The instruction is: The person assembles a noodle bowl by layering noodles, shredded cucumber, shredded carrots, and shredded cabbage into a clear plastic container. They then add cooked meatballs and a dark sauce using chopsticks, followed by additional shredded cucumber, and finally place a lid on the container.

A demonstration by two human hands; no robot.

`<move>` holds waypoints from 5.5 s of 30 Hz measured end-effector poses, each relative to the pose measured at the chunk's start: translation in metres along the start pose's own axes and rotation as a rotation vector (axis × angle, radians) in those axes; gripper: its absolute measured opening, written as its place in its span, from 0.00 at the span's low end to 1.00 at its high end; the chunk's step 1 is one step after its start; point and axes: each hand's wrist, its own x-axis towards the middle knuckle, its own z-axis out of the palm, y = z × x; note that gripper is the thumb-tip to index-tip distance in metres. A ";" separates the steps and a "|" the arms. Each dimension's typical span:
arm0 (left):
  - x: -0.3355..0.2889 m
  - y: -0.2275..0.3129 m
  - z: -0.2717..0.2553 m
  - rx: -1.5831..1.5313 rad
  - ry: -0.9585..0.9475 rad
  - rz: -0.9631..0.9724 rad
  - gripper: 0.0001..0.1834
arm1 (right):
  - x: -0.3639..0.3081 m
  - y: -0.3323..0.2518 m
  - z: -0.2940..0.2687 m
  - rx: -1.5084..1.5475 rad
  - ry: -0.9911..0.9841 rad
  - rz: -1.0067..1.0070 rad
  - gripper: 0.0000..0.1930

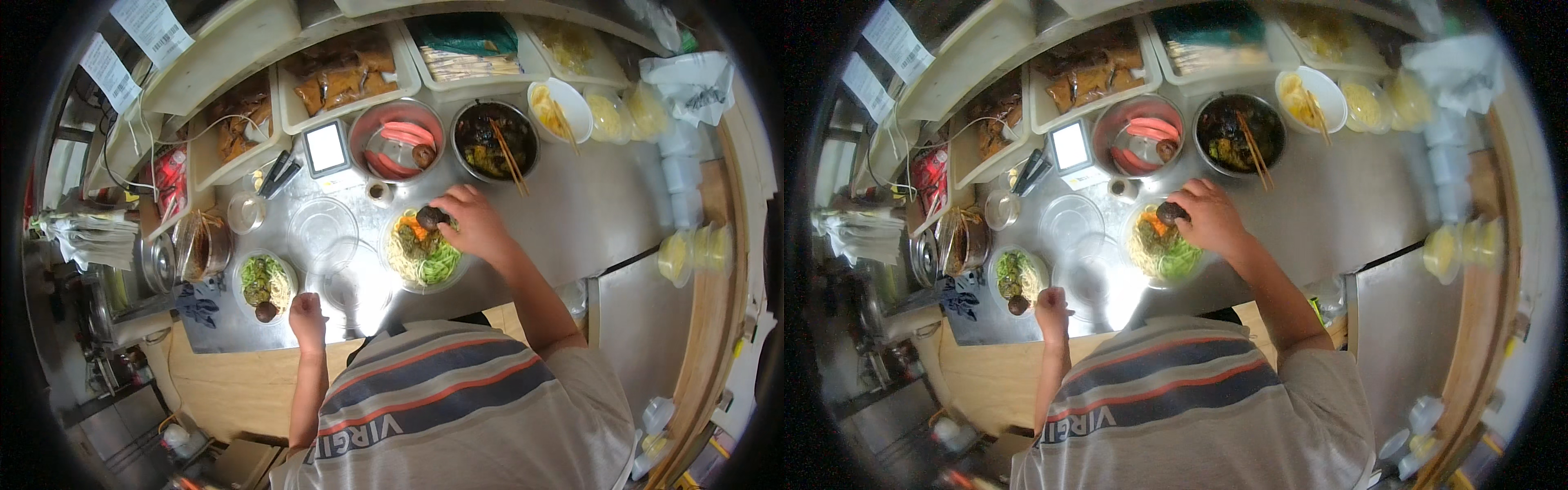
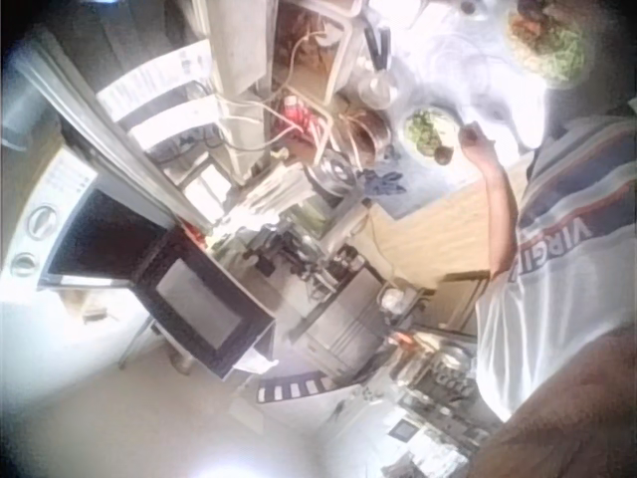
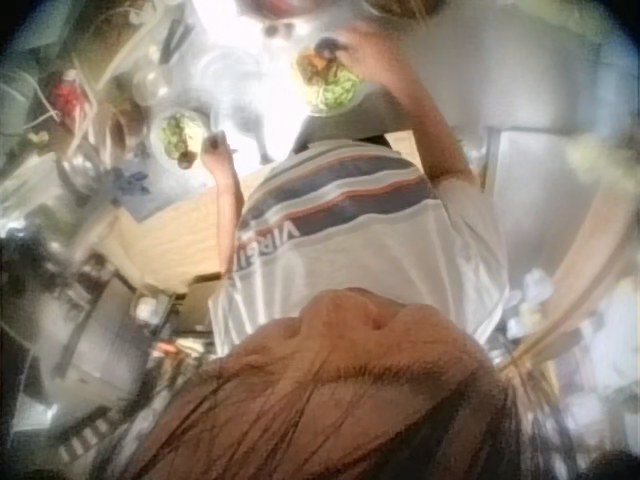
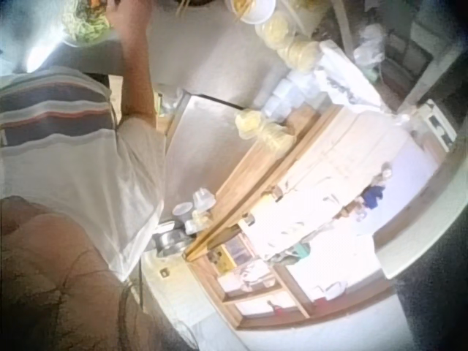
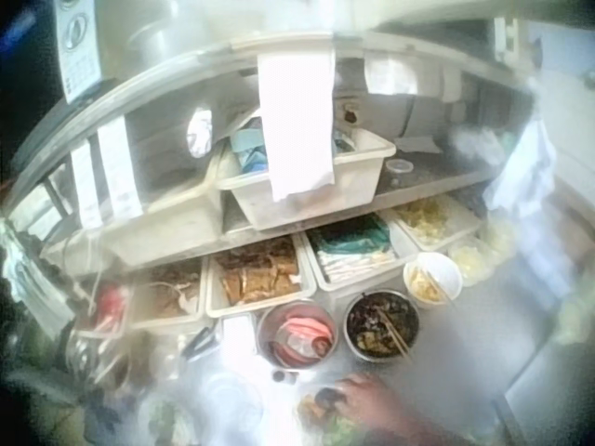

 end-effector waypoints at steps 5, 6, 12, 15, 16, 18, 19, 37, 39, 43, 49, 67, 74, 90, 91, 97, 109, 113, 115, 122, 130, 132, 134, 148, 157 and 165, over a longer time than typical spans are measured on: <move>-0.024 0.044 0.031 0.273 0.177 0.538 0.21 | 0.017 0.000 0.008 0.041 -0.142 -0.096 0.12; -0.027 0.055 0.041 0.066 -0.072 0.352 0.19 | 0.018 0.000 0.010 0.045 -0.146 -0.128 0.10; -0.011 0.087 0.097 -0.419 -0.558 -0.129 0.12 | 0.018 -0.004 0.000 -0.003 -0.112 -0.082 0.07; -0.003 0.099 0.099 -0.252 -0.573 -0.098 0.12 | 0.008 0.008 -0.004 0.053 -0.077 -0.032 0.09; -0.002 0.099 0.099 -0.283 -0.584 -0.121 0.12 | 0.004 0.010 -0.003 0.070 -0.051 -0.021 0.10; -0.001 0.100 0.100 -0.348 -0.605 -0.167 0.12 | -0.003 0.017 -0.002 0.105 0.001 -0.002 0.12; -0.001 0.105 0.096 -0.350 -0.637 -0.202 0.11 | -0.007 0.021 -0.001 0.106 -0.003 0.016 0.12; -0.020 0.093 0.087 -0.680 -0.648 -0.267 0.10 | 0.027 0.002 -0.011 0.067 -0.227 -0.260 0.14; -0.025 0.100 0.085 -0.676 -0.626 -0.297 0.12 | 0.025 -0.006 -0.008 -0.039 -0.240 -0.246 0.14; -0.028 0.087 0.095 -0.698 -0.597 -0.293 0.13 | 0.022 -0.013 -0.003 -0.189 -0.192 -0.304 0.09; -0.029 0.093 0.091 -0.660 -0.610 -0.277 0.14 | 0.017 -0.018 0.001 -0.224 -0.190 -0.308 0.02; 0.013 0.190 0.112 0.420 -0.219 0.748 0.23 | -0.004 0.017 -0.001 0.511 0.205 0.163 0.05; 0.001 0.227 0.125 0.810 -0.377 0.631 0.30 | -0.023 0.022 -0.006 0.523 0.287 0.206 0.05; 0.012 0.224 0.109 0.546 -0.309 0.677 0.22 | -0.022 0.027 0.005 0.694 0.336 0.191 0.05; 0.016 0.224 0.103 0.508 -0.298 0.680 0.20 | -0.022 0.027 0.005 0.698 0.336 0.195 0.05; 0.082 0.269 0.098 0.334 -0.246 0.537 0.23 | -0.019 0.025 0.004 0.725 0.311 0.229 0.05; 0.061 0.148 0.077 0.166 -0.423 0.332 0.20 | -0.009 0.015 0.000 0.511 0.080 0.173 0.04; 0.033 0.106 0.073 0.012 -0.577 0.083 0.16 | 0.005 0.004 0.013 0.266 -0.054 0.013 0.04; 0.024 0.096 0.075 -0.179 -0.610 -0.095 0.15 | 0.012 -0.004 0.025 0.144 -0.107 -0.024 0.04; 0.006 0.094 0.086 -0.195 -0.424 -0.009 0.11 | 0.007 -0.026 0.055 -0.084 -0.191 -0.092 0.06; -0.010 0.116 0.080 0.194 -0.214 0.793 0.23 | -0.016 -0.039 0.044 -0.015 -0.258 -0.374 0.05; -0.012 0.119 0.080 0.241 -0.211 0.770 0.21 | -0.017 -0.037 0.040 0.101 -0.230 -0.309 0.05; -0.011 0.121 0.079 0.262 -0.202 0.785 0.19 | -0.014 -0.034 0.034 0.182 -0.155 -0.241 0.05; -0.020 0.109 0.087 0.141 -0.184 0.595 0.11 | -0.022 0.014 0.048 0.233 0.242 0.284 0.05; -0.014 0.086 0.100 -0.372 -0.355 -0.093 0.18 | -0.027 0.011 0.062 0.272 0.280 0.238 0.03; -0.036 0.065 0.082 -1.029 -0.601 -0.225 0.16 | -0.017 -0.017 0.051 0.286 0.282 0.081 0.04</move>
